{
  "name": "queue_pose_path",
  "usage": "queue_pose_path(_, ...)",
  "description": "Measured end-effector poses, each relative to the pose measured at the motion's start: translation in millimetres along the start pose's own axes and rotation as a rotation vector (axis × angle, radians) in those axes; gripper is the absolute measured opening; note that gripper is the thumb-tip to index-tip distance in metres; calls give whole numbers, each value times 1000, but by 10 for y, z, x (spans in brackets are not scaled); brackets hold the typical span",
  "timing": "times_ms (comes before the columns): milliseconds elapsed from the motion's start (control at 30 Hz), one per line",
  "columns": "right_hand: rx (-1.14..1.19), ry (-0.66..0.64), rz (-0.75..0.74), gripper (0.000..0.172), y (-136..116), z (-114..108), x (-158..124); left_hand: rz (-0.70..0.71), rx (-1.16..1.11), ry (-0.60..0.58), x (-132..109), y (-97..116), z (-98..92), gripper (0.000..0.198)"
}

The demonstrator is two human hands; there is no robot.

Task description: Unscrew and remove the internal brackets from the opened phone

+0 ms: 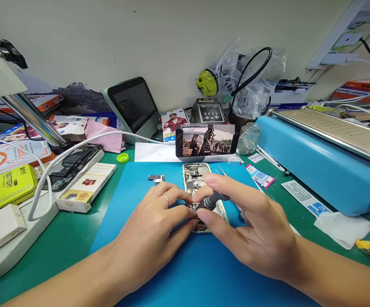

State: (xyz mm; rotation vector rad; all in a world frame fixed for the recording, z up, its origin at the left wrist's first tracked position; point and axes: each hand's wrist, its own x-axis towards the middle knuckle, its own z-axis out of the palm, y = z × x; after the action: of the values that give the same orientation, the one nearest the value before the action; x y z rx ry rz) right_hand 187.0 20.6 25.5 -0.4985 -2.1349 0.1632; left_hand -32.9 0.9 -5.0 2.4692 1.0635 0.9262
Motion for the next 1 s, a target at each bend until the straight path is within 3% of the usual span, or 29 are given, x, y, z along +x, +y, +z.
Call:
queue_pose_path(767,165,111,113,80,63,81,-89,-19,21,64,-2,14,9,13)
queue_pose_path(867,161,191,145,76,106,70,-53,-52,70,121,-32,13,-63,11)
queue_pose_path(1000,219,314,277,55,196,26,19,1,126,89,-270,4,-154,23)
